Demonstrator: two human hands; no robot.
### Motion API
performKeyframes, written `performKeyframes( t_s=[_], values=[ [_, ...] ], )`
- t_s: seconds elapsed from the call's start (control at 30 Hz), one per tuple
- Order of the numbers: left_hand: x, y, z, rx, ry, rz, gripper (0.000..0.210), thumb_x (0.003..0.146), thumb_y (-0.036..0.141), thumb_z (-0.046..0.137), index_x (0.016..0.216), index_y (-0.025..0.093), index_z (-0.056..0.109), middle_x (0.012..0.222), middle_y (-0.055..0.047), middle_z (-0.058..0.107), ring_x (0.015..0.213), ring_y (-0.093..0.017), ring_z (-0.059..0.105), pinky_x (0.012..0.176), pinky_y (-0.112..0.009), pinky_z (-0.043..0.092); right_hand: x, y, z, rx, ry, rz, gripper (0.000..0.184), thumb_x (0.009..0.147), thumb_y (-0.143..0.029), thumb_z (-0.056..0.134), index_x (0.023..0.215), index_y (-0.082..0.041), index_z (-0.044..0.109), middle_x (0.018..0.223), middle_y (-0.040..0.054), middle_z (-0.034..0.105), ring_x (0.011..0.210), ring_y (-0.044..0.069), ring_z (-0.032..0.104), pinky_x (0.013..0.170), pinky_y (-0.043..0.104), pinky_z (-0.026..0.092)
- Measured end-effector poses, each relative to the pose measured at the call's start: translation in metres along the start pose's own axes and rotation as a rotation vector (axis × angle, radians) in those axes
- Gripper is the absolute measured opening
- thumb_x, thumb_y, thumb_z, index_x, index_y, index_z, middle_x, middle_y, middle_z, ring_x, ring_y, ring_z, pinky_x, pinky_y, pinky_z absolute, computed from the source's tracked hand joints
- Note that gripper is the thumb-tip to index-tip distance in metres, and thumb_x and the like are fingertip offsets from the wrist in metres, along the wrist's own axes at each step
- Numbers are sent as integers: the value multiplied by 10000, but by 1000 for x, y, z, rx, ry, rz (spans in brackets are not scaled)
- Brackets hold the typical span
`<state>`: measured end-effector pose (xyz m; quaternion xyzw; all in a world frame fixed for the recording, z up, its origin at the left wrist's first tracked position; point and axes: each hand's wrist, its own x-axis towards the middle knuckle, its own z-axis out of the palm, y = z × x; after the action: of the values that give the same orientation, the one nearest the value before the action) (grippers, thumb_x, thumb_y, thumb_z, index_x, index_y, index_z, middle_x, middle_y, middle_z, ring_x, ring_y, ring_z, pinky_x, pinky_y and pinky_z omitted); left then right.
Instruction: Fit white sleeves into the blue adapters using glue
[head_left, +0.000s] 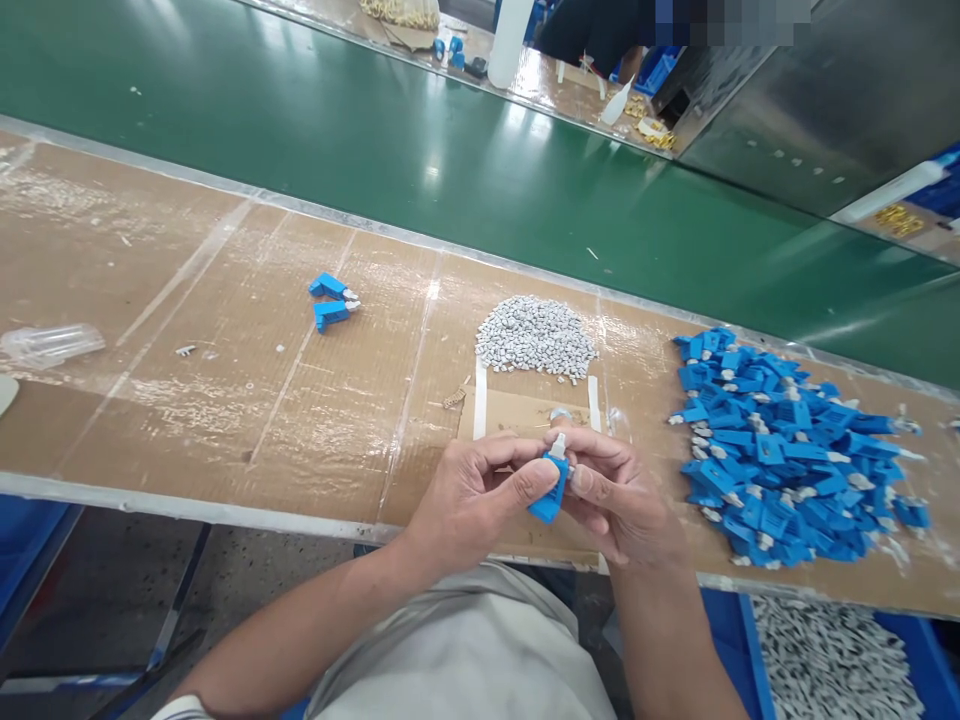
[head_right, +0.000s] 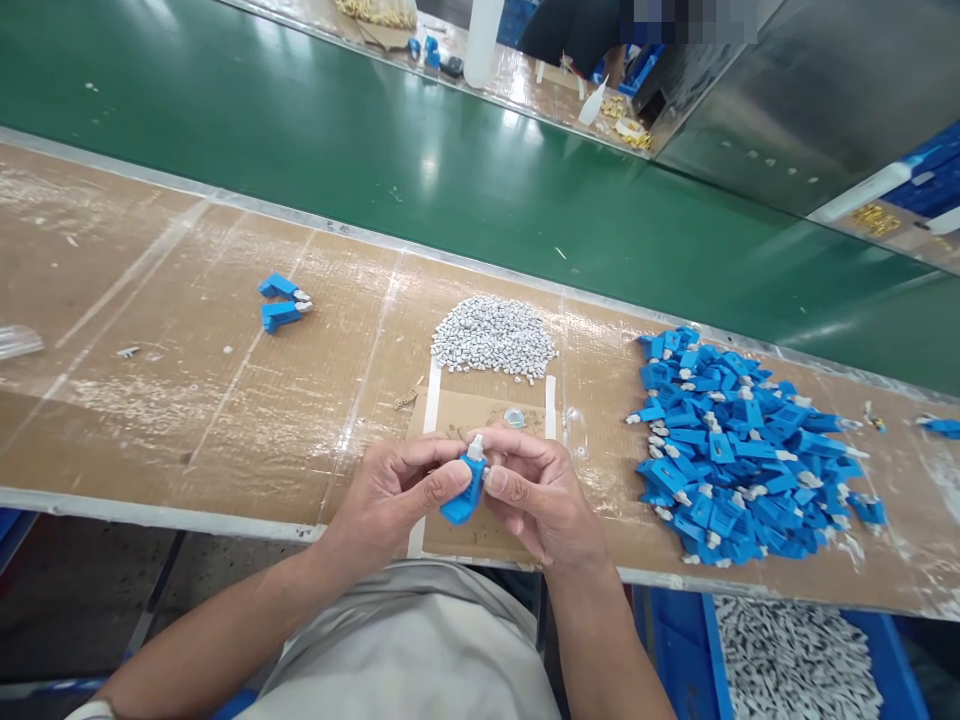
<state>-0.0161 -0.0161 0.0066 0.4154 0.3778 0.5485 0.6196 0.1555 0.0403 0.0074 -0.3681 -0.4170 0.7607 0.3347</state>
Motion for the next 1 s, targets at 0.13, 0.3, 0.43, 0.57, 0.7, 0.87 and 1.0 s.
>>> performKeyframes(
  t_s=[0.13,0.3,0.43,0.57,0.7,0.87,1.0],
  values=[
    [0,0,0,-47,-15,-16,306,975,399,622,879,157,783,798,-35,645,763,-152,542,746,-273,431,0,-1,1,-23,12,26,308,679,-396,913,920,-230,817,709,-30,548,380,13,269,306,169,197],
    [0,0,1,-42,2,-21,337,979,426,614,930,142,789,792,-50,648,739,-150,547,688,-264,438,-1,2,3,-57,38,-21,340,710,-421,902,957,-227,771,657,-47,536,377,28,307,319,174,270],
    [0,-1,1,7,61,24,316,974,416,633,902,145,780,750,-28,619,697,-124,516,657,-245,430,-4,0,4,-147,103,-112,248,762,-386,881,838,-214,720,696,-30,561,443,56,418,348,168,361],
    [-1,-5,-1,124,116,100,238,972,369,646,950,171,775,779,-16,604,705,-116,517,652,-232,424,-9,-7,5,-357,101,-195,166,843,-341,826,818,-195,751,759,6,587,557,91,499,415,183,455],
    [0,-8,-3,255,144,177,198,972,329,648,1002,171,765,791,-15,581,732,-123,515,677,-237,417,-12,-13,8,-519,137,-230,118,906,-312,766,864,-202,754,810,14,607,615,101,542,485,190,494],
    [3,-8,-4,38,69,69,292,989,387,612,920,146,764,781,-20,567,715,-122,495,657,-239,410,-8,-8,7,-312,30,-151,190,913,-371,750,846,-195,728,740,-5,563,590,96,512,469,180,467],
    [3,-7,-3,-4,112,43,285,955,395,664,968,134,777,784,-17,556,707,-116,492,635,-228,401,-9,-4,5,-358,106,-173,174,925,-364,744,878,-196,733,788,6,623,596,91,552,531,197,487]
  ],
)
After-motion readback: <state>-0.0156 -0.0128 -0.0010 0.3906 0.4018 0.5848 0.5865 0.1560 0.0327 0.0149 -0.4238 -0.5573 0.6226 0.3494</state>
